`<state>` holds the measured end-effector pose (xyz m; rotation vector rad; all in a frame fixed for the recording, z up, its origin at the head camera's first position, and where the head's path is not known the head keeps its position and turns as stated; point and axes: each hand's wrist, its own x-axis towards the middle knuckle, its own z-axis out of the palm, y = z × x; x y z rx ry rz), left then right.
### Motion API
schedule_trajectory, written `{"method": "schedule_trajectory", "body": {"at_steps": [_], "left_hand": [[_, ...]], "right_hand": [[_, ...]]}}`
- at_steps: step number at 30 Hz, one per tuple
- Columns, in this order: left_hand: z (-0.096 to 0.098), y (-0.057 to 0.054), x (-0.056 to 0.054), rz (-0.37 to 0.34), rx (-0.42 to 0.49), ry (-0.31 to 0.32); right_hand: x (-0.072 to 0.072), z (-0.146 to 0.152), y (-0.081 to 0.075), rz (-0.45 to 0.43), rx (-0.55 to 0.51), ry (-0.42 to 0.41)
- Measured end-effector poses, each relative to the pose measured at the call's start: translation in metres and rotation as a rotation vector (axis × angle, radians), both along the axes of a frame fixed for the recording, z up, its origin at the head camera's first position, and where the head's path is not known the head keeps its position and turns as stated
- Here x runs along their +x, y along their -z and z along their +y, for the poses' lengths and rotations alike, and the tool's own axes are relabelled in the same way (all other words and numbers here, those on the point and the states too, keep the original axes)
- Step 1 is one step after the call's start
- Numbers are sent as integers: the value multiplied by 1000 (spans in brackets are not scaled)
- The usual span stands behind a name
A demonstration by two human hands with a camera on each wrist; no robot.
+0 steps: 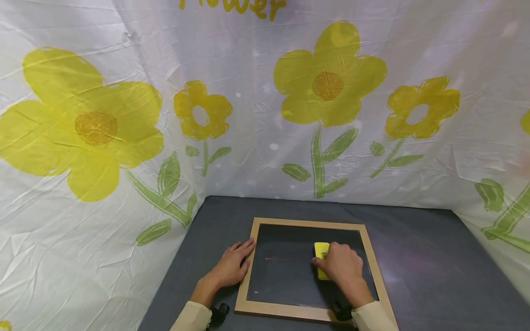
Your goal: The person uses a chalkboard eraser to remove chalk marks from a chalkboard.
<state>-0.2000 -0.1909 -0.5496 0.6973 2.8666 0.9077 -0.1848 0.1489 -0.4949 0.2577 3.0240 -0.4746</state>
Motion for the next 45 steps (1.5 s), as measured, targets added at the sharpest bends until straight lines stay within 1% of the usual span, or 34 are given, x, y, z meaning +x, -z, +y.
{"method": "schedule_trajectory", "body": {"at_steps": [4,7,9,13,14,15,18,19,20,21,22,23,25,26,29,33,40,45], "left_hand": [[0,1,0,3,-7,0],[1,0,0,-13,-30,-9],[2,-1,0,-37,-33,-16],[2,0,-1,-40,-25,-15],[1,1,-2,-34,-15,-11],[0,6,-4,-11,-17,-3],[-2,12,-5,19,5,4],[-4,18,-7,39,-4,12],[-5,18,-7,42,-3,14],[-5,18,-7,44,-1,17],[-3,13,-5,29,8,16],[-3,12,-5,23,5,15],[-1,5,-2,11,-9,17],[1,-1,1,-6,-4,8],[3,-6,3,-9,-35,-7],[4,-5,3,-1,-56,-14],[4,-3,1,-13,-56,-19],[4,-2,1,-16,-55,-19]], "right_hand": [[1,6,0,8,3,6],[2,9,0,9,7,10],[3,11,0,11,8,10],[3,14,0,11,14,6],[3,15,0,11,14,5],[3,16,-1,10,14,4],[4,19,-1,15,8,5],[4,20,-1,15,6,6],[4,22,0,17,5,7],[4,23,0,18,6,8],[4,25,1,21,6,10],[4,27,1,24,8,10],[4,31,2,23,12,14],[4,32,2,23,16,15],[5,37,1,11,13,28],[5,42,-1,-8,-2,48],[7,53,-1,2,-23,54],[9,61,-1,-27,-32,76]]}}
